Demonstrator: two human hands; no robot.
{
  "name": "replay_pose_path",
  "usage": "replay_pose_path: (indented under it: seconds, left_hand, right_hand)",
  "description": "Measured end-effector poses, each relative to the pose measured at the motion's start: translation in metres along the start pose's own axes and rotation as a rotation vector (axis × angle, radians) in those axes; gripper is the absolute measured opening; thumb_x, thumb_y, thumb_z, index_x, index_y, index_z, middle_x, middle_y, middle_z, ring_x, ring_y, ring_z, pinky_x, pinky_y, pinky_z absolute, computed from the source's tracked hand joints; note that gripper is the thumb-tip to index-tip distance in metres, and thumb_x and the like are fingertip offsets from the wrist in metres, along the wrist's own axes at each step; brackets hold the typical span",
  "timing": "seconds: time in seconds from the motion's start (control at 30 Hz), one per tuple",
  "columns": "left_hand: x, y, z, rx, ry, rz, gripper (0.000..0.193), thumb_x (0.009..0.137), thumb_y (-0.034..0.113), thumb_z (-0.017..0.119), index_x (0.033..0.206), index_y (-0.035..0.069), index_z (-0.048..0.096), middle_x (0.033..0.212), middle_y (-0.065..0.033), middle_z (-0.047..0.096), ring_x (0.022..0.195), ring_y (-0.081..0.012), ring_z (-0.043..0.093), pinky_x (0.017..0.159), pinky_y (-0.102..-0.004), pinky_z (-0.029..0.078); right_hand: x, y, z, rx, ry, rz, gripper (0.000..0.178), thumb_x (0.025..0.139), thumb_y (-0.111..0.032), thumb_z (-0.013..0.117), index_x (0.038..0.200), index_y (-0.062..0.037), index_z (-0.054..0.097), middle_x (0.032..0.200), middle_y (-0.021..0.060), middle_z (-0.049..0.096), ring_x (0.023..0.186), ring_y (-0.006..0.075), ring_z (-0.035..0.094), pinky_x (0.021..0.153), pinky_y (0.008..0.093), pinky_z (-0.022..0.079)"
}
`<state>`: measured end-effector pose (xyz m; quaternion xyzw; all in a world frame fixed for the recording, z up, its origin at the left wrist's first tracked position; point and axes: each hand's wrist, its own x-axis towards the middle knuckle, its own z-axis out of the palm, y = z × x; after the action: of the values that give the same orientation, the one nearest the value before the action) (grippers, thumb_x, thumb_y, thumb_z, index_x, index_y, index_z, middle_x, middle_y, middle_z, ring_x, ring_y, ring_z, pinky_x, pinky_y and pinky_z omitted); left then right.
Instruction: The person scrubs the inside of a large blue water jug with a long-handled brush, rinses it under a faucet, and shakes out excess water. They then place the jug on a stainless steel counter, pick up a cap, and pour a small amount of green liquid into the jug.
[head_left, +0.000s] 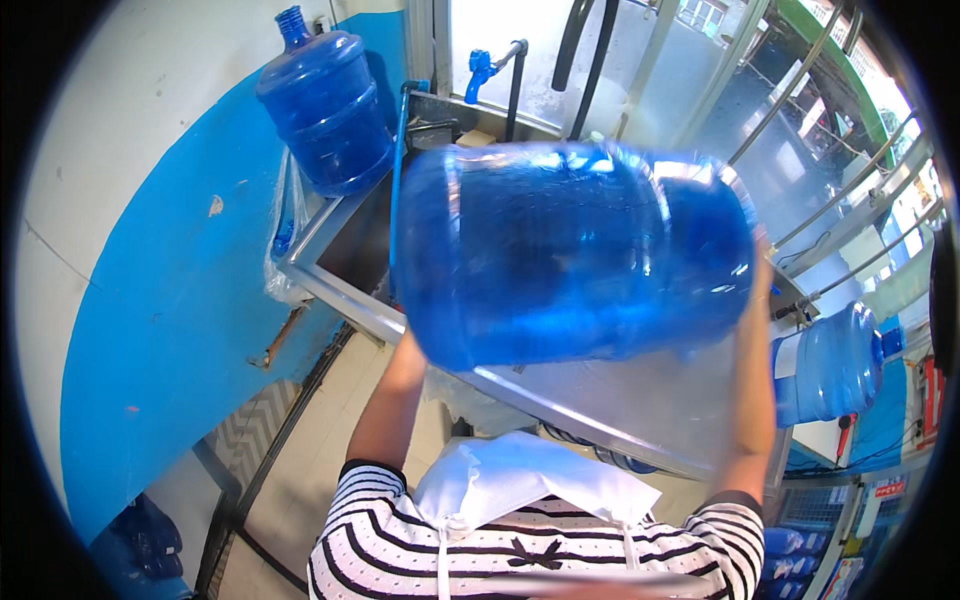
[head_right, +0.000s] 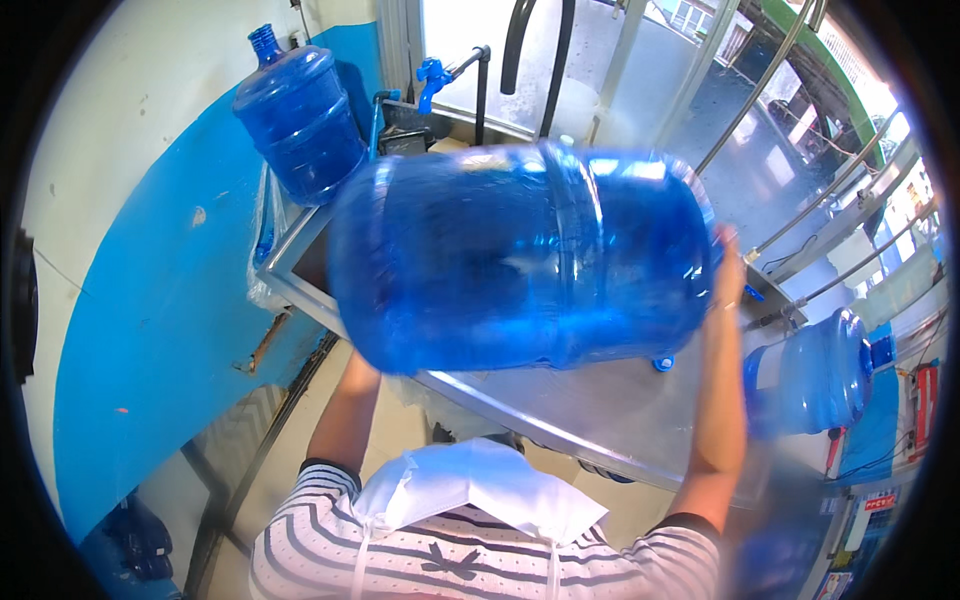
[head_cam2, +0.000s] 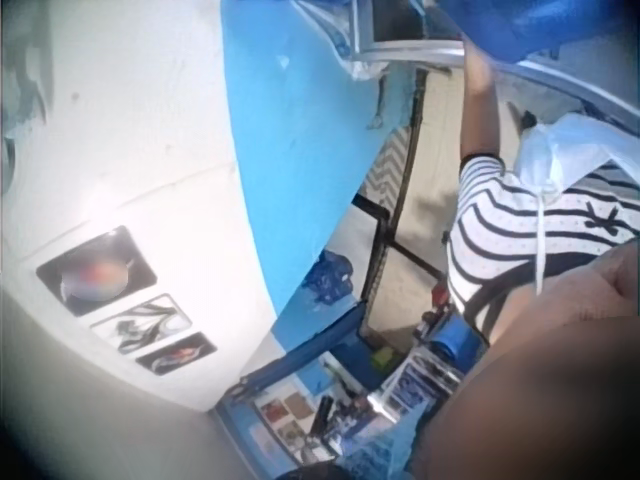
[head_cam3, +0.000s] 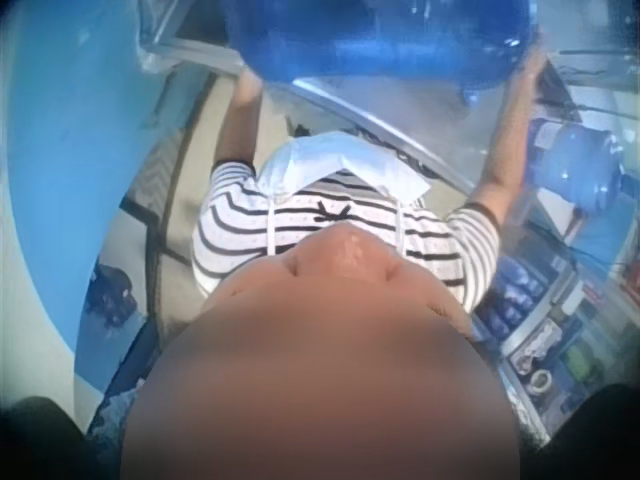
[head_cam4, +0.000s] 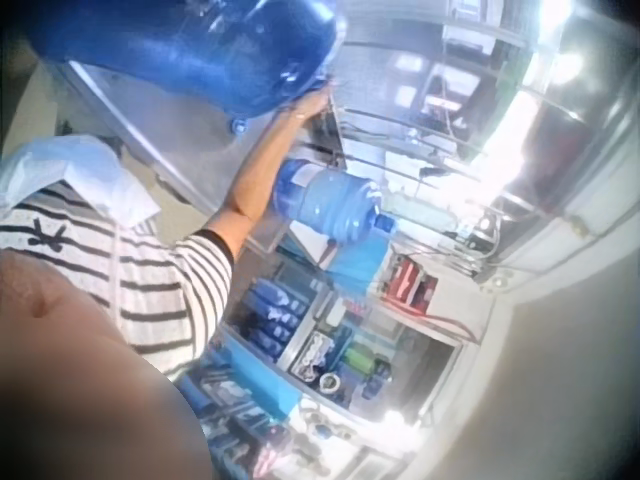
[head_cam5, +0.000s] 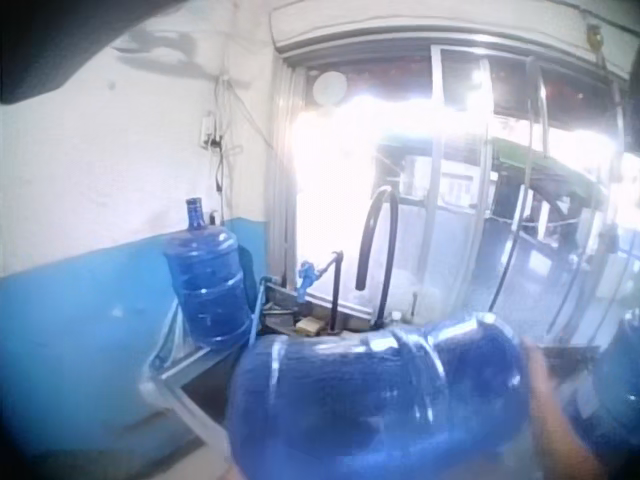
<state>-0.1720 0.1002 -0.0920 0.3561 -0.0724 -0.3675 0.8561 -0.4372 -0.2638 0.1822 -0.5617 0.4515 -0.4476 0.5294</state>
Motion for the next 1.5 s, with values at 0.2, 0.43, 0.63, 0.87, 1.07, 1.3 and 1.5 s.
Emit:
replay_pose_path:
  seconds: [0.2,0.43,0.63,0.87,1.07,1.3,1.5]
  left_hand:
    - [-0.025,0.057,0.002,0.160,0.192,0.064,0.049,0.099,0.042,0.049,0.133,0.007,0.056,0.125,-0.0124,0.059,0.108,-0.0206,0.059,0.089,-0.0328,0.049]
    - [-0.059,0.105,0.026,0.373,0.341,0.126,0.052,0.097,0.045,0.052,0.132,0.007,0.057,0.122,-0.0118,0.060,0.104,-0.0196,0.060,0.086,-0.0319,0.049]
    - [-0.104,0.190,0.090,0.572,0.356,0.405,0.055,0.095,0.048,0.055,0.132,0.007,0.058,0.119,-0.0113,0.061,0.100,-0.0188,0.061,0.083,-0.0310,0.050]
    - [-0.090,0.286,0.180,1.120,0.307,0.320,0.061,0.090,0.054,0.060,0.129,0.007,0.060,0.114,-0.0102,0.062,0.095,-0.0183,0.062,0.080,-0.0317,0.051]
    - [-0.066,0.323,0.253,1.418,0.157,0.309,0.081,0.079,0.066,0.067,0.129,0.003,0.060,0.119,-0.0198,0.060,0.109,-0.0314,0.060,0.087,-0.0404,0.052]
    - [-0.072,0.329,0.311,1.393,0.088,0.669,0.083,0.075,0.070,0.065,0.125,0.003,0.064,0.115,-0.0259,0.059,0.109,-0.0434,0.060,0.090,-0.0464,0.052]
    - [-0.085,0.316,0.341,1.220,0.022,0.603,0.060,0.092,0.047,0.058,0.133,0.003,0.058,0.119,-0.0130,0.065,0.106,-0.0198,0.062,0.094,-0.0329,0.048]
  right_hand:
    - [0.027,0.183,-0.022,0.601,-0.264,0.235,0.027,0.095,-0.038,0.062,0.100,-0.0117,0.063,0.087,0.0046,0.065,0.077,0.0180,0.066,0.071,0.0342,0.056]
    - [-0.018,0.163,0.018,0.428,-0.231,0.497,0.030,0.097,-0.038,0.059,0.106,-0.0098,0.063,0.103,0.0066,0.064,0.102,0.0207,0.063,0.089,0.0388,0.054]
    - [-0.028,0.095,0.030,0.691,-0.523,-0.172,0.034,0.098,-0.037,0.059,0.119,-0.0110,0.056,0.101,0.0068,0.065,0.088,0.0188,0.067,0.078,0.0349,0.059]
    - [-0.131,0.068,0.135,0.184,-0.814,-0.404,0.035,0.098,-0.037,0.059,0.121,-0.0112,0.055,0.101,0.0070,0.065,0.088,0.0187,0.067,0.078,0.0351,0.059]
    - [-0.192,0.126,0.172,0.126,-0.836,-0.371,0.036,0.097,-0.036,0.060,0.123,-0.0113,0.053,0.101,0.0071,0.065,0.088,0.0187,0.067,0.078,0.0352,0.059]
    - [-0.181,0.126,0.179,0.125,-0.811,-0.319,0.038,0.097,-0.036,0.060,0.124,-0.0114,0.052,0.101,0.0073,0.065,0.088,0.0186,0.067,0.078,0.0354,0.059]
    - [-0.175,0.128,0.171,0.127,-0.792,-0.290,0.039,0.097,-0.036,0.061,0.126,-0.0115,0.051,0.102,0.0075,0.065,0.088,0.0185,0.067,0.078,0.0356,0.059]
